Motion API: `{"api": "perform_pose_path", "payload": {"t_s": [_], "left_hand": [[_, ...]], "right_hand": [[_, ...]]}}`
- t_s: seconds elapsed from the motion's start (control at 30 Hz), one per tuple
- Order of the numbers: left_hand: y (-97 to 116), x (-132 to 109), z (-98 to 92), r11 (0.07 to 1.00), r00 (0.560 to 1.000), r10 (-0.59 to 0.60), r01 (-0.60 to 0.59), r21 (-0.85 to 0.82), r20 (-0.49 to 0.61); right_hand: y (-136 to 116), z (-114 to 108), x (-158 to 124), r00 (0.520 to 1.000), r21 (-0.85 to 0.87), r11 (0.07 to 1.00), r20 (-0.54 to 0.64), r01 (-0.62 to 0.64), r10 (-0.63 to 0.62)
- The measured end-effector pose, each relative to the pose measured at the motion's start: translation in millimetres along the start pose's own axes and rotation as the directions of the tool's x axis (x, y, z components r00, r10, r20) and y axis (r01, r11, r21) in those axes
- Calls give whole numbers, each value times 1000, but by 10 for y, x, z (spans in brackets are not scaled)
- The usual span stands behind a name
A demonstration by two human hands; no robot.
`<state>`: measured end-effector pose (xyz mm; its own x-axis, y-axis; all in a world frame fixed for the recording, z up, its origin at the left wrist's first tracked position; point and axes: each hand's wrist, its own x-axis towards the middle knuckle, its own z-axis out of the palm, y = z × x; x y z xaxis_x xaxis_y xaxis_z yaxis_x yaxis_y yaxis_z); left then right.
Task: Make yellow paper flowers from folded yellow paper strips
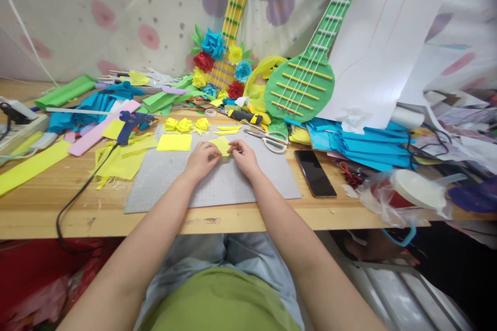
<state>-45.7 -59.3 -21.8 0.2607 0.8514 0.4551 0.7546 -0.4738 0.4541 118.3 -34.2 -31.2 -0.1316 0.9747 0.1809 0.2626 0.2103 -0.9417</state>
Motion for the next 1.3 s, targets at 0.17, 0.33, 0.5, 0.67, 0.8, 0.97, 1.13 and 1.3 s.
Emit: {"api": "perform_pose_path", "payload": {"t_s": [0.17, 0.33, 0.5, 0.67, 0.8, 0.97, 1.13, 1.3], "left_hand": [[12, 6, 14, 999, 994, 35, -39, 38, 107], [20, 23, 62, 998, 992, -59, 59, 7, 112], [59, 48, 102, 977, 973, -210, 212, -15, 98], [52, 65, 134, 963, 962, -265, 267, -25, 72], [2, 77, 181, 937, 942, -333, 336, -100, 45], [-40, 90, 223, 922, 932, -361, 361, -142, 31], [-28, 99, 230, 918, 926, -376, 377, -122, 29], [-2, 97, 221, 916, 922, -387, 387, -107, 25]], "right_hand": [[-41, -6, -68, 994, -314, 943, 38, 114, -107], [-70, -14, -86, 992, -369, 921, 35, 124, -119], [-105, -26, -112, 996, -383, 920, 34, 90, -83], [-96, -21, -109, 996, -398, 914, 65, 82, -61], [-72, -9, -94, 999, -398, 916, 39, 49, -36], [-81, 26, -99, 999, -396, 917, 27, 47, -40], [-114, 59, -115, 999, -442, 896, 4, 35, -37], [-90, 66, -113, 998, -463, 884, 21, 68, -66]]}}
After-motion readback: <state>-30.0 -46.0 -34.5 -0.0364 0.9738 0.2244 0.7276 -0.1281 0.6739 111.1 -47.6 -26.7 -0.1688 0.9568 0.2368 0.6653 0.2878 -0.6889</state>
